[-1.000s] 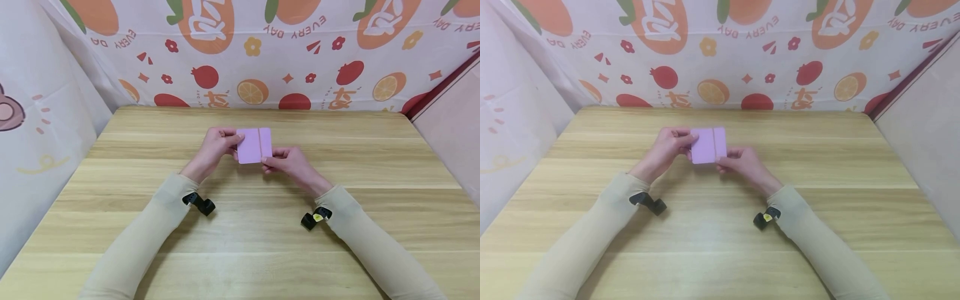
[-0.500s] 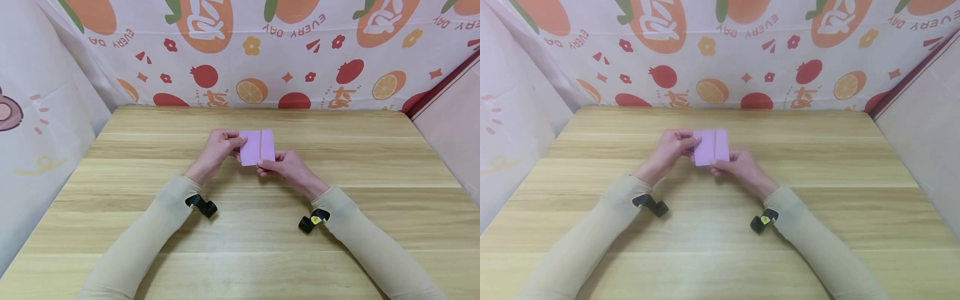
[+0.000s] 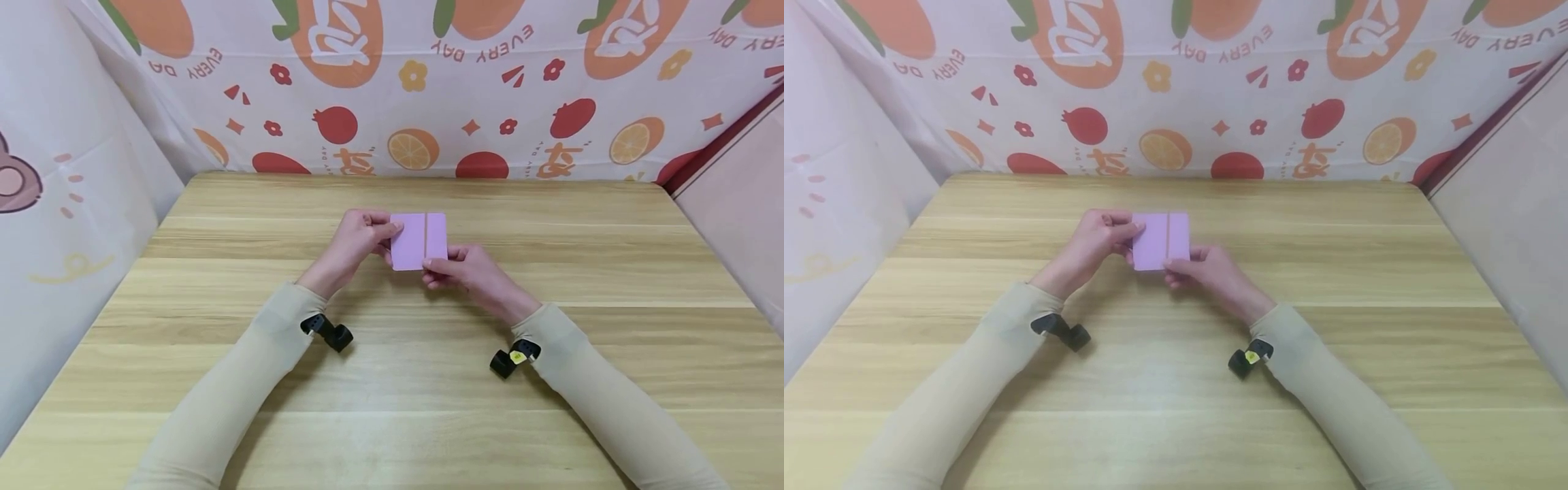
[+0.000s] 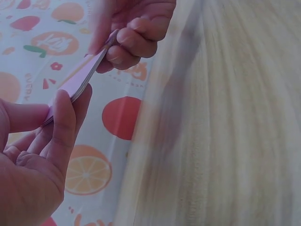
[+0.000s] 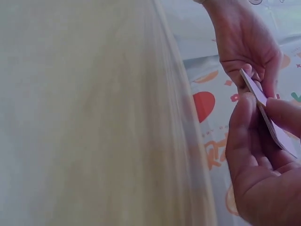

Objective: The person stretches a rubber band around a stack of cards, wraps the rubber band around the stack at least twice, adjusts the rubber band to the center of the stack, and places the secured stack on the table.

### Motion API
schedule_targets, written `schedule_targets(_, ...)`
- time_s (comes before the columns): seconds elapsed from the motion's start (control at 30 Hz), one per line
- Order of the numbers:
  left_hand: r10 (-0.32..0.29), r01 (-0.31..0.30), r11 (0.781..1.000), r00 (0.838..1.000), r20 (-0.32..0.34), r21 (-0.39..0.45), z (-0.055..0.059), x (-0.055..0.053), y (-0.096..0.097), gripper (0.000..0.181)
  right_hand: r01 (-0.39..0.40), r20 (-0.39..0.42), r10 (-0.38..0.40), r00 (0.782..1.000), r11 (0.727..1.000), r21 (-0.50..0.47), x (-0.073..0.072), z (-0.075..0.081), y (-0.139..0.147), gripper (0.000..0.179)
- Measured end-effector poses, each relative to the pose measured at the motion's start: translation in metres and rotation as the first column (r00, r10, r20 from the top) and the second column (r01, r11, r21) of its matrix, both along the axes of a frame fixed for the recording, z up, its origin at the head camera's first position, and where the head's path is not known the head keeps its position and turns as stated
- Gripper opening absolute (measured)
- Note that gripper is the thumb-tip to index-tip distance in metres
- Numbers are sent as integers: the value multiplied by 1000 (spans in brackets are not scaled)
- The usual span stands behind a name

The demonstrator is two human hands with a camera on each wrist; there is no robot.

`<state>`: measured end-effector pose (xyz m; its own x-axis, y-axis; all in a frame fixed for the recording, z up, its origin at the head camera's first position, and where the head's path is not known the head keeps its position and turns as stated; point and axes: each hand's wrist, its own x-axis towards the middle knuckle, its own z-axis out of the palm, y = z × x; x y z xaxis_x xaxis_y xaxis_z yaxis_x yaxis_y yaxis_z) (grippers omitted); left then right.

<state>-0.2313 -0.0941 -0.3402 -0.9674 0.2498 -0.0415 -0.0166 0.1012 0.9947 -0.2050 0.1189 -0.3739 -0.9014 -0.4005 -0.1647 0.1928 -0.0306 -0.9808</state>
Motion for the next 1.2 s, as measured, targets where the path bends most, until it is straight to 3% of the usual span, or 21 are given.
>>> schedule_targets(0.27, -58, 58, 998, 998, 7, -4, -2, 2, 4, 18, 92, -76, -87, 993, 994, 61, -4, 6, 7, 37)
schedule_targets(0.57, -111, 111, 994, 994, 12, -10, -8, 5, 7, 18, 213, -151, -211, 966, 977, -1, -6, 8, 9, 31)
schedule_targets(0.73, -136, 136, 991, 991, 19, -10, -9, 6, 11, 18, 223, -161, -219, 962, 975, 7, -6, 8, 11, 27)
schedule_targets(1.2, -125, 126, 992, 992, 34, -24, -8, 9, 13, 17, 225, -144, -218, 965, 974, 30, -9, 10, 11, 31)
